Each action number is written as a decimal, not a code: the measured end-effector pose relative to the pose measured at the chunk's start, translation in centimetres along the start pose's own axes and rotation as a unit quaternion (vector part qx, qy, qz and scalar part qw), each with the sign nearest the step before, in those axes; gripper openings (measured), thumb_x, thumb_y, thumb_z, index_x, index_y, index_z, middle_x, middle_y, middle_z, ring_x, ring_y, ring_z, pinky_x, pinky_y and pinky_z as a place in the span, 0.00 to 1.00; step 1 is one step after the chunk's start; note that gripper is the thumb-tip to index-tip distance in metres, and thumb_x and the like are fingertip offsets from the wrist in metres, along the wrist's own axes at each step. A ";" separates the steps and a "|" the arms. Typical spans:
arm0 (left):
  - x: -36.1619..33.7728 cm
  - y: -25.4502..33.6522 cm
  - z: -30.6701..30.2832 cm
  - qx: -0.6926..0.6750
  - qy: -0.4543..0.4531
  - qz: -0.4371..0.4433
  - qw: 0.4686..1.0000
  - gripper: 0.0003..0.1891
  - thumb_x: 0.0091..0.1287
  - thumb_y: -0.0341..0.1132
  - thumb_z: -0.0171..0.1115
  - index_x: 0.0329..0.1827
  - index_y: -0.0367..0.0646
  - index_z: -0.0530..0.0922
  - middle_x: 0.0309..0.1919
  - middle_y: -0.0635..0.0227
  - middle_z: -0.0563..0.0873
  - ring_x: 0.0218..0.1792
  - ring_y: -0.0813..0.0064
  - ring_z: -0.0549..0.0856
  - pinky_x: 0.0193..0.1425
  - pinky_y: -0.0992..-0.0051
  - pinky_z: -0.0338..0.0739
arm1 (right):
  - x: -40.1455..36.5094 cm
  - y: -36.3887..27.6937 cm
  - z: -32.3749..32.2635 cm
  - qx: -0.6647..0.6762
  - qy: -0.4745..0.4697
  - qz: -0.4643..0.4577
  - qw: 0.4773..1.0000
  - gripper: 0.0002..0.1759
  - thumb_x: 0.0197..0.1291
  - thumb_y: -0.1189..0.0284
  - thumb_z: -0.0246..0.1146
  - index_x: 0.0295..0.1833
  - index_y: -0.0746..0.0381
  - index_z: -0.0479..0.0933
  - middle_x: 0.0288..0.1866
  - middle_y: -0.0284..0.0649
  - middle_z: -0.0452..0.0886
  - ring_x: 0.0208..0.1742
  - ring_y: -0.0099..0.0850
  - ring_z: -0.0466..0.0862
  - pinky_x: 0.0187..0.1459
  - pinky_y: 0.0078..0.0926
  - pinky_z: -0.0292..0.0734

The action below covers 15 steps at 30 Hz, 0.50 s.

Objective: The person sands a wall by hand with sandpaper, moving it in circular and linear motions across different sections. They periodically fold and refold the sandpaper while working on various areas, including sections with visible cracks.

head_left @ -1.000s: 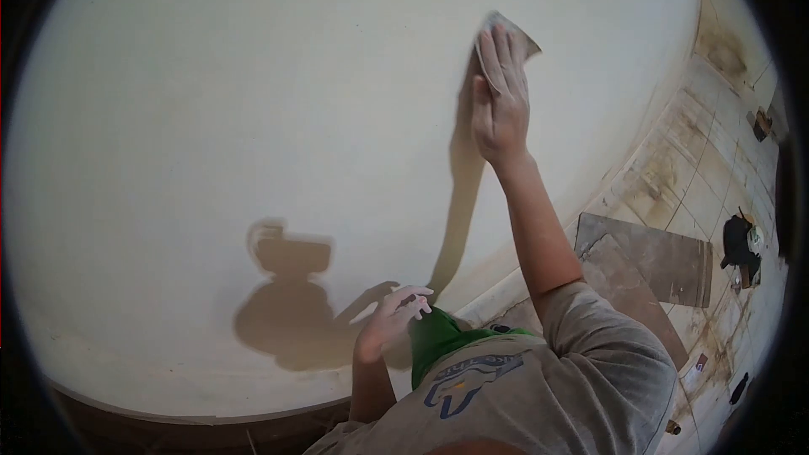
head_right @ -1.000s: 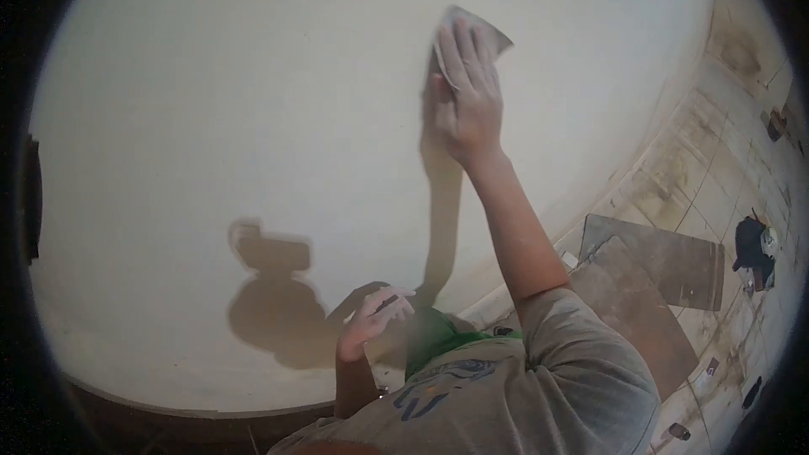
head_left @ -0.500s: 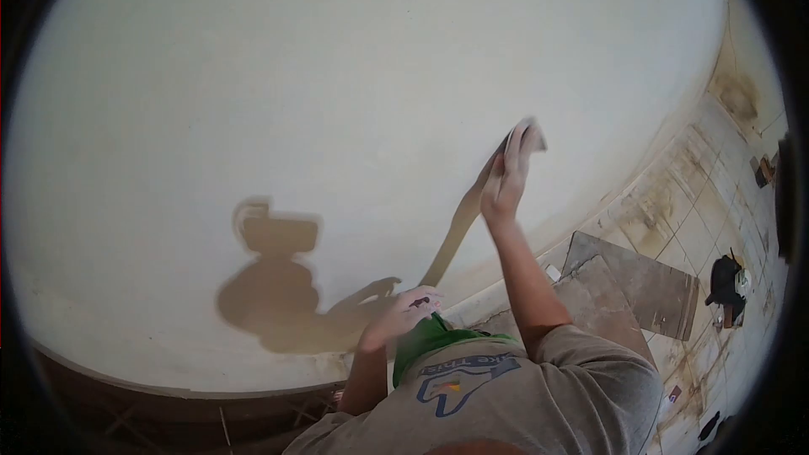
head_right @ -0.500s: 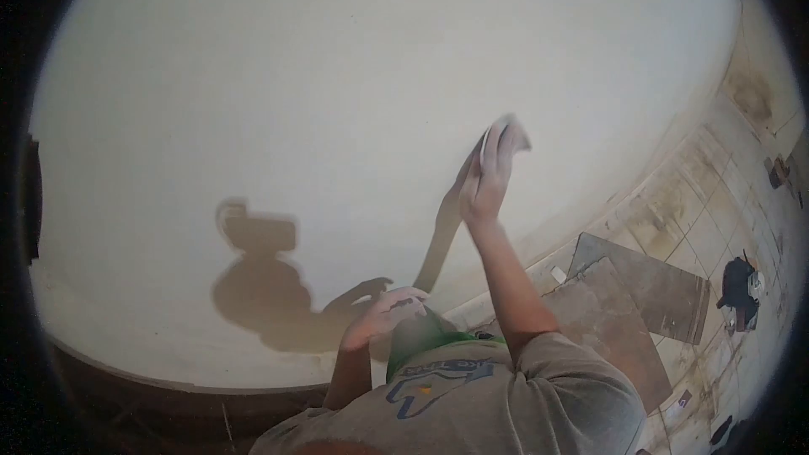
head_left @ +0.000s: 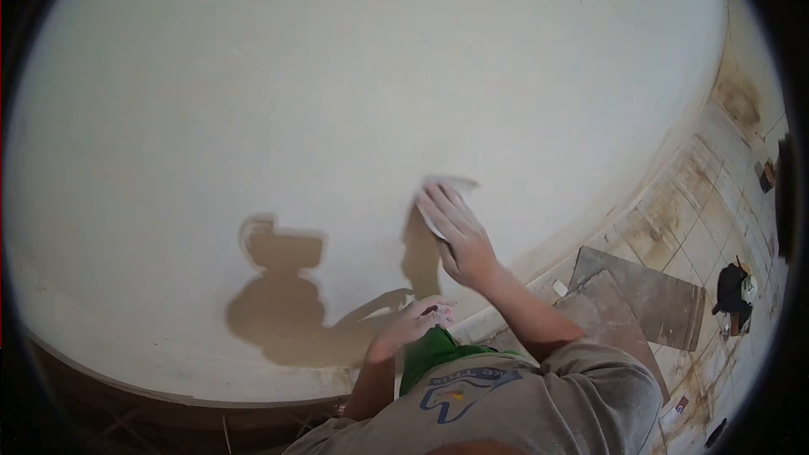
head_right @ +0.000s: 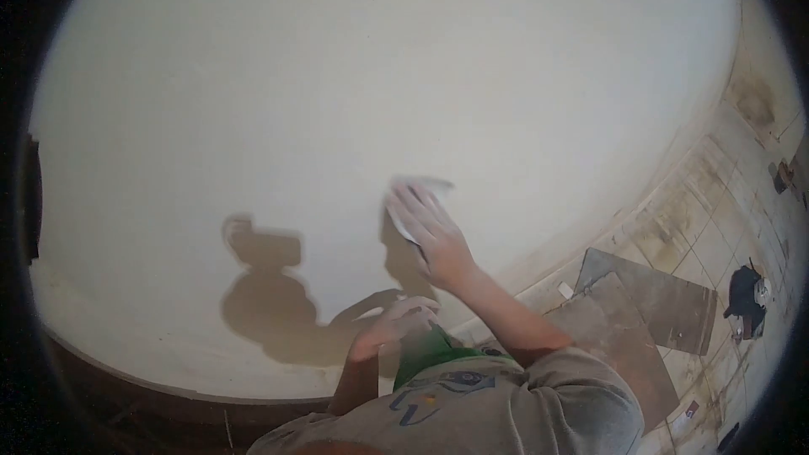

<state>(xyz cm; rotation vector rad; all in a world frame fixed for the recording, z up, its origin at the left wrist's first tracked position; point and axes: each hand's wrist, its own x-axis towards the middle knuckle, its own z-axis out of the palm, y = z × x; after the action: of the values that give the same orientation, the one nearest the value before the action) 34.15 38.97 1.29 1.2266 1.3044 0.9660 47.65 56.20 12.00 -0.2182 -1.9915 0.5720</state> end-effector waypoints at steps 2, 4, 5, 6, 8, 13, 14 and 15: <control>-0.2 0.5 -0.4 -0.004 0.012 0.011 1.000 0.15 0.81 0.34 0.54 0.64 0.39 0.79 0.43 0.66 0.87 0.44 0.79 0.85 0.51 0.76 0.79 | -4.0 1.6 1.7 0.074 0.127 0.116 0.982 0.38 0.58 0.90 0.47 0.77 0.65 0.70 0.81 0.58 0.64 0.84 0.54 0.61 0.82 0.44 0.56; -0.1 0.8 -1.5 -0.019 0.017 0.018 1.000 0.15 0.81 0.33 0.54 0.64 0.39 0.79 0.44 0.65 0.88 0.44 0.79 0.86 0.51 0.76 0.80 | -4.3 3.2 -0.1 0.061 0.183 0.155 0.969 0.35 0.63 0.91 0.44 0.76 0.68 0.69 0.81 0.61 0.63 0.85 0.51 0.59 0.82 0.42 0.54; -0.2 0.9 -2.0 -0.015 0.029 0.016 0.999 0.14 0.80 0.33 0.54 0.63 0.39 0.80 0.44 0.65 0.88 0.44 0.79 0.86 0.50 0.76 0.80 | -3.5 4.4 -1.5 0.052 0.231 0.142 0.961 0.33 0.65 0.90 0.42 0.77 0.69 0.68 0.82 0.61 0.63 0.85 0.50 0.58 0.82 0.41 0.52; -0.3 1.0 -2.5 -0.011 0.041 0.016 0.999 0.14 0.80 0.33 0.55 0.63 0.39 0.80 0.45 0.65 0.88 0.44 0.79 0.86 0.49 0.76 0.80 | -1.9 5.7 -2.9 0.043 0.277 0.127 0.951 0.32 0.68 0.90 0.41 0.77 0.71 0.67 0.82 0.60 0.62 0.86 0.50 0.57 0.82 0.41 0.51; -0.4 1.3 -3.0 -0.001 0.062 0.015 0.998 0.14 0.80 0.34 0.56 0.63 0.39 0.80 0.45 0.65 0.88 0.43 0.80 0.86 0.48 0.76 0.80 | 3.1 4.9 -7.1 0.071 0.388 0.027 0.919 0.26 0.75 0.87 0.41 0.75 0.79 0.65 0.83 0.59 0.61 0.85 0.46 0.59 0.83 0.39 0.50; -0.2 3.6 -2.0 0.043 0.092 0.001 0.995 0.14 0.80 0.34 0.56 0.62 0.38 0.80 0.45 0.63 0.88 0.43 0.78 0.87 0.46 0.75 0.81 | 11.4 1.9 -12.8 -0.053 0.396 -0.120 0.909 0.28 0.75 0.85 0.44 0.78 0.73 0.64 0.83 0.56 0.61 0.87 0.49 0.54 0.83 0.42 0.49; -0.1 3.1 -1.8 0.015 0.074 0.002 0.997 0.15 0.80 0.34 0.55 0.62 0.37 0.80 0.45 0.63 0.88 0.43 0.78 0.87 0.46 0.75 0.81 | 12.1 1.8 -11.9 -0.046 0.361 -0.118 0.924 0.30 0.71 0.86 0.47 0.79 0.70 0.65 0.84 0.55 0.62 0.86 0.49 0.56 0.83 0.42 0.50; 0.1 2.5 -1.5 -0.013 0.056 0.002 0.998 0.15 0.80 0.34 0.55 0.62 0.37 0.80 0.45 0.62 0.88 0.43 0.78 0.87 0.46 0.75 0.81 | 12.7 1.4 -11.2 -0.055 0.291 -0.139 0.945 0.35 0.64 0.88 0.50 0.79 0.68 0.67 0.83 0.55 0.62 0.86 0.51 0.56 0.83 0.43 0.51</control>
<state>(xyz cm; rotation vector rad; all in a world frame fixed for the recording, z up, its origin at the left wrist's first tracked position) 32.96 39.54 3.88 1.1698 1.3720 1.0640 51.30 65.71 25.57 -0.1477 -1.4420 0.1806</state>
